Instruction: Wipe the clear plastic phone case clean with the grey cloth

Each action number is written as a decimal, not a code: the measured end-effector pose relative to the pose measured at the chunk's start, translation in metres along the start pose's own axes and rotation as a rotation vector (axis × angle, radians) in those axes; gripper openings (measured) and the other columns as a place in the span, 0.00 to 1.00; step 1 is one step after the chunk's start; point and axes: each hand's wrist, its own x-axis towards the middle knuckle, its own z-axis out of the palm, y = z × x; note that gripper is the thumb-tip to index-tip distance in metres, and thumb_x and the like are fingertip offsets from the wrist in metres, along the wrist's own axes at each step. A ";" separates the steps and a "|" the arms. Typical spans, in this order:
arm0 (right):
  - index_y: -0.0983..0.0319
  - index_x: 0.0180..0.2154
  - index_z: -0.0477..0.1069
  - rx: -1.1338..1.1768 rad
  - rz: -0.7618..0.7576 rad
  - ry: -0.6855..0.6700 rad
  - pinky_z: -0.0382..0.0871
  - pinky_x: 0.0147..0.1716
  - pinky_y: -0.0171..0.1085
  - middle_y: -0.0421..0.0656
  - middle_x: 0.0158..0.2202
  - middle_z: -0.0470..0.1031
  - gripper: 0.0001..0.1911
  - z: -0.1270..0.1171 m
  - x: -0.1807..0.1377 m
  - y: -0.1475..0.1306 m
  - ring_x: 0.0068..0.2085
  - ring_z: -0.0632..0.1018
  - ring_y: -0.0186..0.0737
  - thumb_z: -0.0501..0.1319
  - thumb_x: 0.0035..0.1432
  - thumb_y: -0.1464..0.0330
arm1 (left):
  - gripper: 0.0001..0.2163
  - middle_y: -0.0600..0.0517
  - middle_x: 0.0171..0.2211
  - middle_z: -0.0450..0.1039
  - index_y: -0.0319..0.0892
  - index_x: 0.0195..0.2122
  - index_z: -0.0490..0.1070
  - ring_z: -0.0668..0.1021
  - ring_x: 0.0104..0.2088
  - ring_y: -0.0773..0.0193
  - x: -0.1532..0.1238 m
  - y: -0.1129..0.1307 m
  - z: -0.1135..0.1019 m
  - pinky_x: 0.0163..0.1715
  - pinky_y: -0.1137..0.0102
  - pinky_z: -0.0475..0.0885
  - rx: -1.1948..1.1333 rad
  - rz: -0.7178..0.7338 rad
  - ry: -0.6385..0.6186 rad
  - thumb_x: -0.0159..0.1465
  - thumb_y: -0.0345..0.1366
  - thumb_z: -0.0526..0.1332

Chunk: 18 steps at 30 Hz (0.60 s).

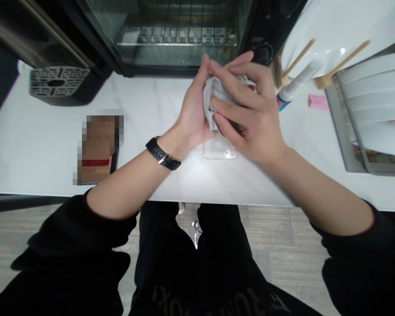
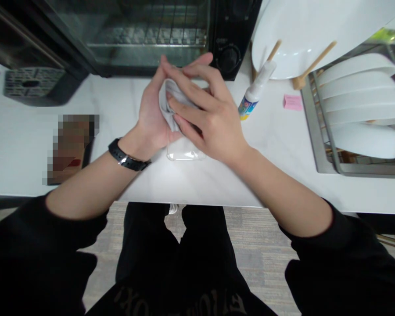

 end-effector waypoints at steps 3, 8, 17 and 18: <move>0.50 0.55 0.81 0.044 -0.016 -0.077 0.74 0.67 0.61 0.40 0.71 0.73 0.16 -0.002 0.000 -0.001 0.69 0.74 0.53 0.59 0.73 0.61 | 0.30 0.55 0.36 0.77 0.41 0.51 0.75 0.83 0.35 0.69 -0.004 0.004 0.003 0.40 0.74 0.81 0.036 0.022 0.038 0.80 0.54 0.38; 0.47 0.56 0.80 0.097 -0.068 -0.130 0.74 0.68 0.61 0.37 0.72 0.72 0.17 -0.004 0.001 0.001 0.69 0.74 0.52 0.59 0.71 0.61 | 0.34 0.54 0.30 0.73 0.46 0.76 0.59 0.86 0.38 0.63 -0.005 0.009 -0.001 0.38 0.74 0.81 0.091 0.090 0.069 0.79 0.55 0.33; 0.47 0.55 0.81 0.195 -0.132 -0.226 0.76 0.68 0.59 0.33 0.70 0.74 0.17 -0.006 0.002 -0.006 0.72 0.73 0.49 0.59 0.70 0.65 | 0.35 0.50 0.39 0.76 0.52 0.79 0.52 0.76 0.70 0.49 -0.008 0.026 -0.002 0.42 0.70 0.85 0.125 0.158 0.166 0.77 0.57 0.29; 0.46 0.55 0.81 0.191 -0.125 -0.232 0.76 0.69 0.59 0.33 0.70 0.74 0.17 -0.006 0.002 -0.006 0.72 0.73 0.49 0.59 0.70 0.65 | 0.35 0.51 0.39 0.76 0.52 0.79 0.52 0.77 0.70 0.50 -0.008 0.027 0.000 0.41 0.71 0.85 0.125 0.157 0.174 0.77 0.57 0.29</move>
